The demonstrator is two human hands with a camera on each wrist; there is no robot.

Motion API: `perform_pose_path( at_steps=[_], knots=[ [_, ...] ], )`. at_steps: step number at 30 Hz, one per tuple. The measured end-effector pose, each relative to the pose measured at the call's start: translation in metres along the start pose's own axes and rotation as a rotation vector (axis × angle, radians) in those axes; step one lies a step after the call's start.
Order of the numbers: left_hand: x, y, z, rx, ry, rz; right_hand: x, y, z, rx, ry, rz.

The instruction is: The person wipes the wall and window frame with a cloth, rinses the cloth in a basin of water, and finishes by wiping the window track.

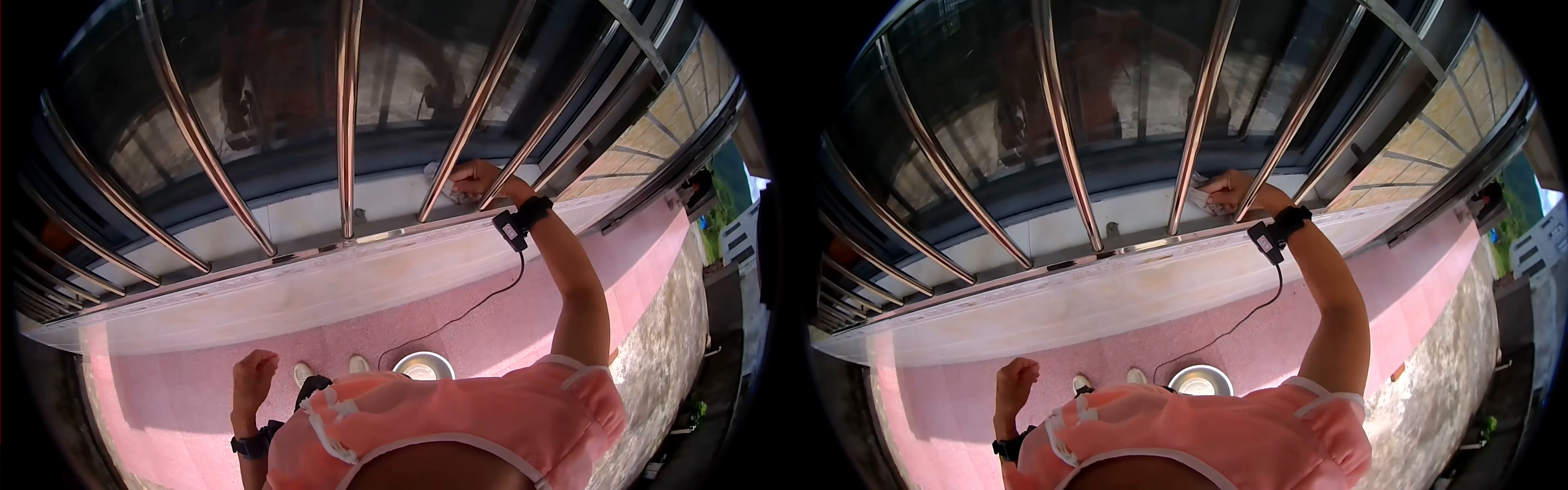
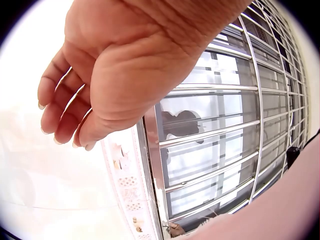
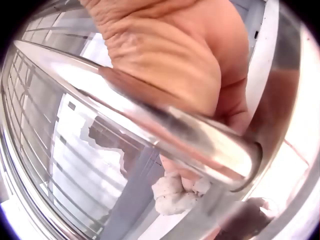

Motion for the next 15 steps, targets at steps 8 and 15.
perform_pose_path(
  at_steps=[8, 15],
  knots=[
    [-0.017, -0.003, 0.011, 0.010, -0.039, 0.034, 0.029, 0.000, 0.022, 0.309, -0.363, 0.075],
    [0.009, 0.009, -0.005, -0.058, 0.055, 0.019, 0.036, 0.015, 0.022, 0.250, -0.272, -0.009]
  ],
)
Point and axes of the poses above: each hand's wrist, its own z-axis towards the middle knuckle, its own y-axis out of the back of the hand, x = y × z, the point moved 1 cm from there along z, towards the middle knuckle, and after that the axes turned 11 degrees about y, right-handed, at the moved point
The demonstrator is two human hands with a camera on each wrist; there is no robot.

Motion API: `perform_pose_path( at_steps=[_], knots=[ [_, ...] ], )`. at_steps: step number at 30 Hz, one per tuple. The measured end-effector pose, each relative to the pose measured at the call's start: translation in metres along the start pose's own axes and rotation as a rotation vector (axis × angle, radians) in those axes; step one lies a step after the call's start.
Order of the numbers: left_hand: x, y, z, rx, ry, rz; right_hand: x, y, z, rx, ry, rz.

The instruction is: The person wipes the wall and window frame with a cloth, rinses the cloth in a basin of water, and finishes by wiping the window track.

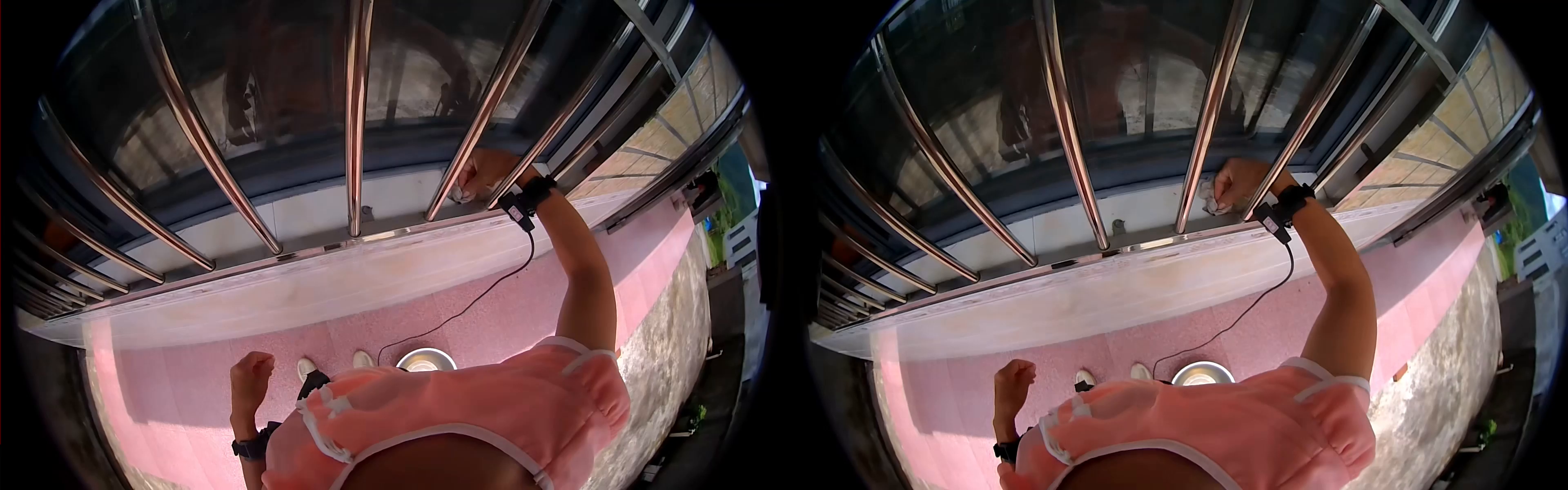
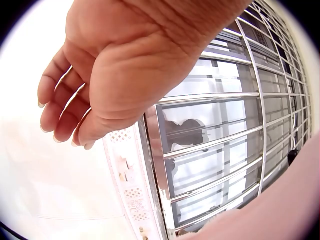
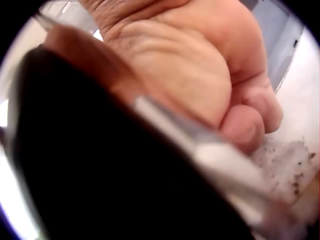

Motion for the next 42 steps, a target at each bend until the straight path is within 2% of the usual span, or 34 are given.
perform_pose_path(
  at_steps=[3, 4, 8, 11, 17, 19, 22, 25, 26, 29, 33, 34, 37, 38, 41, 42],
  knots=[
    [0.004, 0.001, 0.003, 0.006, -0.004, 0.013, 0.010, -0.022, 0.005, -0.073, 0.052, 0.124],
    [0.000, 0.001, 0.004, 0.004, -0.022, 0.020, -0.004, -0.024, 0.006, -0.062, 0.104, 0.225],
    [-0.011, 0.000, 0.007, 0.007, -0.069, 0.030, -0.030, -0.010, -0.006, -0.070, 0.073, 0.180],
    [-0.011, -0.003, 0.007, 0.013, -0.083, 0.025, -0.019, -0.019, -0.005, -0.113, 0.052, 0.165],
    [-0.016, -0.002, 0.002, 0.034, -0.088, 0.031, -0.030, -0.007, -0.020, -0.255, -0.009, -0.171],
    [-0.017, -0.005, 0.002, 0.032, -0.087, 0.014, -0.030, -0.001, -0.027, -0.260, 0.144, -0.407],
    [-0.015, -0.007, 0.000, 0.053, -0.085, 0.012, -0.023, -0.012, -0.030, -0.375, 0.043, -0.327],
    [-0.012, -0.013, 0.000, 0.082, -0.118, 0.014, -0.024, -0.029, -0.032, -0.469, 0.214, -0.093],
    [-0.013, -0.015, 0.001, 0.086, -0.133, 0.014, -0.026, -0.028, -0.034, -0.428, 0.231, -0.086],
    [-0.018, -0.012, 0.001, 0.092, -0.166, 0.028, -0.045, -0.008, -0.047, -0.427, 0.061, -0.769],
    [-0.009, -0.009, -0.002, 0.082, -0.109, 0.030, -0.039, -0.035, -0.049, -0.609, 0.186, -0.139],
    [-0.007, -0.008, -0.002, 0.103, -0.117, 0.030, -0.028, -0.042, -0.045, -0.549, 0.276, -0.207],
    [-0.009, -0.003, 0.003, 0.142, -0.139, 0.040, -0.015, -0.039, -0.054, -0.456, 0.050, -0.179],
    [-0.010, 0.000, 0.005, 0.138, -0.140, 0.040, -0.007, -0.040, -0.056, -0.521, -0.062, -0.197],
    [-0.004, 0.006, 0.014, 0.149, -0.144, 0.030, 0.016, -0.058, -0.078, -1.063, 0.355, -0.754],
    [-0.002, 0.008, 0.018, 0.151, -0.145, 0.025, 0.023, -0.068, -0.094, -1.013, 0.089, -0.638]
  ],
)
Point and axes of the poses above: each hand's wrist, its own z-axis towards the middle knuckle, its own y-axis out of the back of the hand, x = y × z, the point moved 1 cm from there along z, towards the middle knuckle, and after that the axes turned 11 degrees about y, right-handed, at the moved point
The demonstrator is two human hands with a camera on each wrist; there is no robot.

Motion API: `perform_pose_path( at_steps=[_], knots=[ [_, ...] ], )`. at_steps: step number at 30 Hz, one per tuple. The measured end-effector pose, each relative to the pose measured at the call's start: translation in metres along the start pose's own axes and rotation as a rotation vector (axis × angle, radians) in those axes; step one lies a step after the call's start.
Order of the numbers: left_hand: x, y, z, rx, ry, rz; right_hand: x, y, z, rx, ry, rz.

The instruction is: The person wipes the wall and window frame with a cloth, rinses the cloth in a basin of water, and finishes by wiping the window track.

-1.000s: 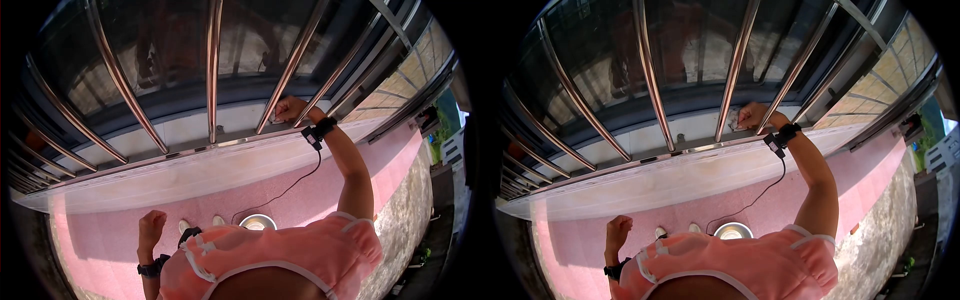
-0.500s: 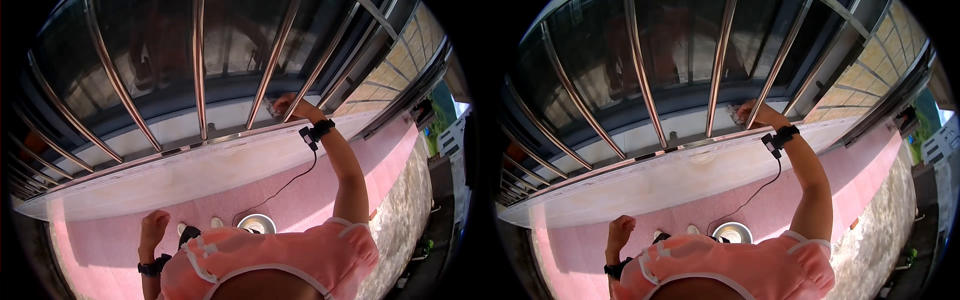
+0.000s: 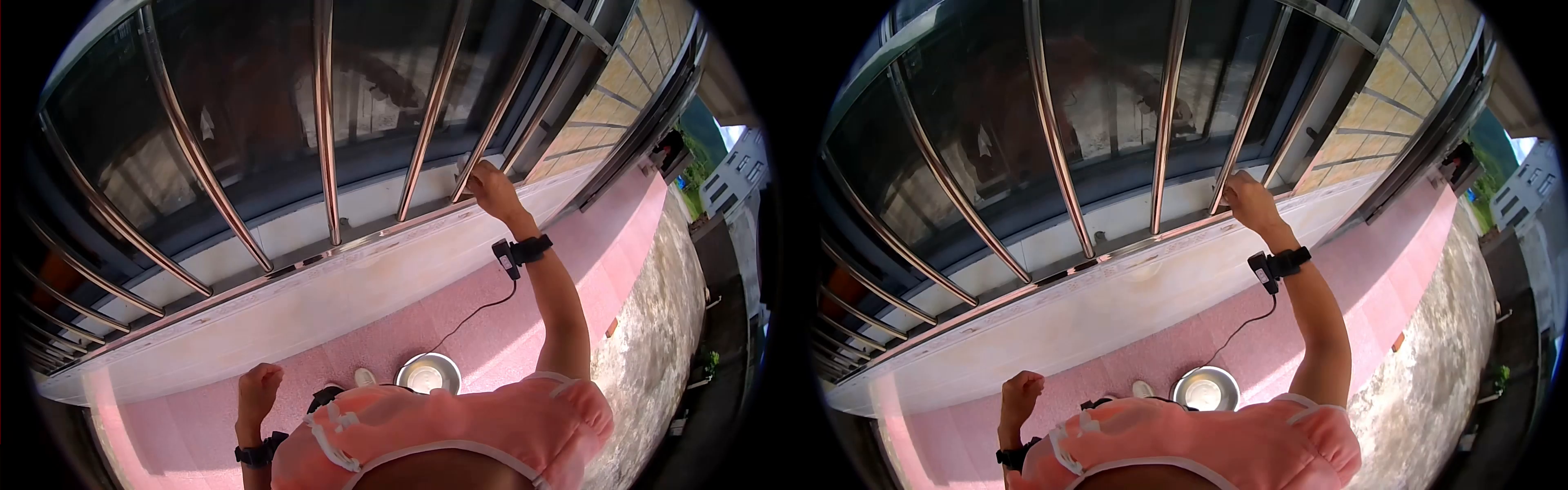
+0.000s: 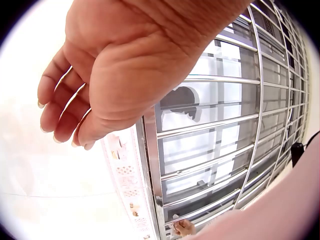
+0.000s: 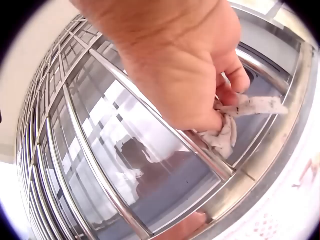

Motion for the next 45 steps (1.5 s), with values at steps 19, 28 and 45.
perform_pose_path(
  at_steps=[19, 28, 45],
  knots=[
    [-0.049, -0.061, 0.039, 0.090, -0.028, 0.017, -0.190, -0.020, -0.012, 0.582, -0.262, -0.335],
    [-0.088, -0.104, 0.055, 0.103, -0.107, 0.072, -0.192, -0.027, -0.011, 0.559, 0.284, -0.145],
    [-0.103, -0.116, 0.052, 0.077, -0.098, 0.146, -0.146, 0.001, 0.000, 0.596, 0.147, 0.543]
  ],
)
Point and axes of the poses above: each hand's wrist, its own z-axis towards the middle knuckle, its own y-axis out of the back of the hand, x = y × z, the point moved 1 cm from there along z, towards the middle knuckle, and after that the axes turned 11 degrees about y, right-handed, at the moved point
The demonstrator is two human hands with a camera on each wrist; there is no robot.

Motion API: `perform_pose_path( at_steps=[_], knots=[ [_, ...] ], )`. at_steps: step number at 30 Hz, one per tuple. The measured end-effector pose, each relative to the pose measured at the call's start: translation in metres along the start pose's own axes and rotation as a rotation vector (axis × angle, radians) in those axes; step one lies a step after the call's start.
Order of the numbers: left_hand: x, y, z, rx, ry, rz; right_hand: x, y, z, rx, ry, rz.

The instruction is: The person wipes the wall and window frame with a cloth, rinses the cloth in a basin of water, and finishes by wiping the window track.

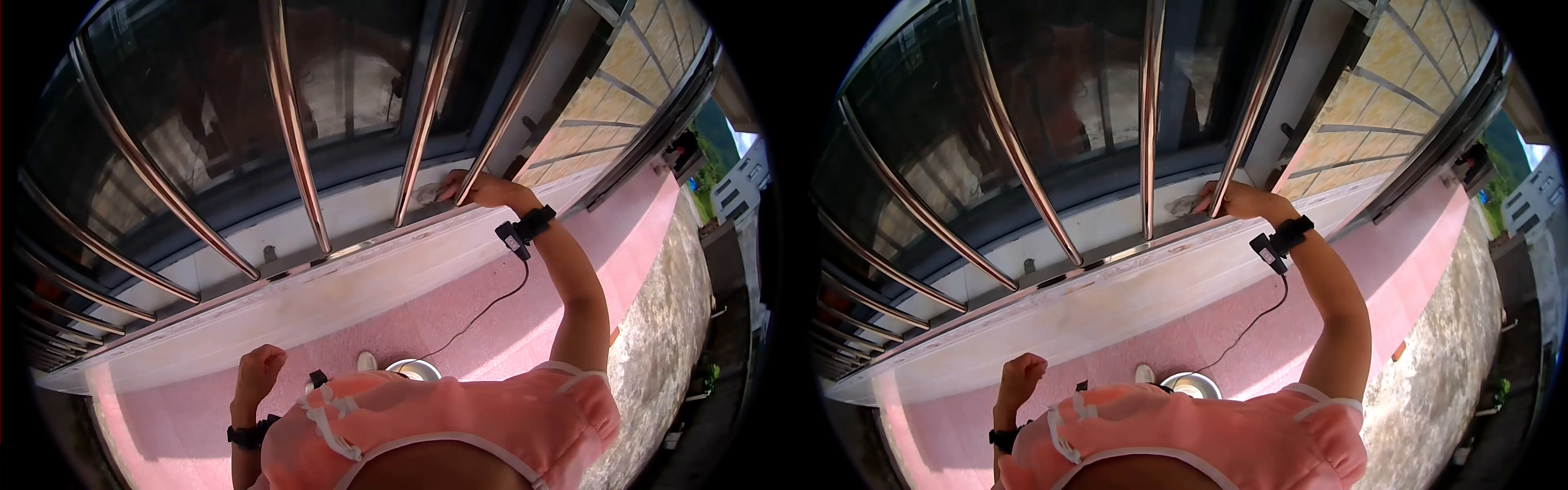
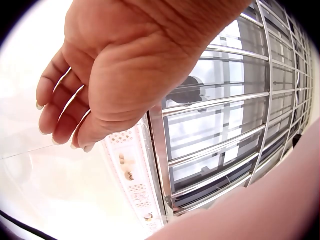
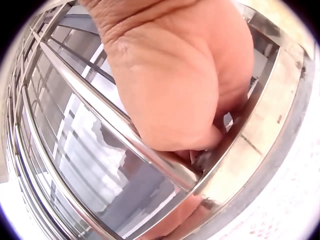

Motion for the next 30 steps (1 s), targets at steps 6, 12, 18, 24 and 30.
perform_pose_path(
  at_steps=[6, 12, 18, 24, 30],
  knots=[
    [0.002, 0.005, -0.001, -0.018, 0.020, -0.005, -0.014, 0.019, 0.004, 0.005, -0.042, -0.354],
    [0.003, 0.007, 0.003, -0.012, -0.009, 0.009, 0.005, 0.002, 0.011, -0.049, -0.344, 0.436],
    [-0.002, 0.006, 0.006, 0.006, 0.008, 0.000, -0.037, 0.007, -0.011, 0.030, -0.195, -0.080],
    [0.007, 0.005, 0.003, 0.004, 0.058, 0.000, -0.053, -0.003, -0.008, 0.075, -0.378, -1.078],
    [0.006, 0.006, 0.001, 0.019, 0.080, -0.016, -0.023, 0.000, 0.006, 0.197, -0.451, -1.038]
  ],
)
Point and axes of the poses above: each hand's wrist, its own z-axis towards the middle knuckle, its own y-axis out of the back of the hand, x = y × z, the point moved 1 cm from there along z, towards the middle knuckle, and after that the axes turned 11 degrees about y, right-handed, at the moved point
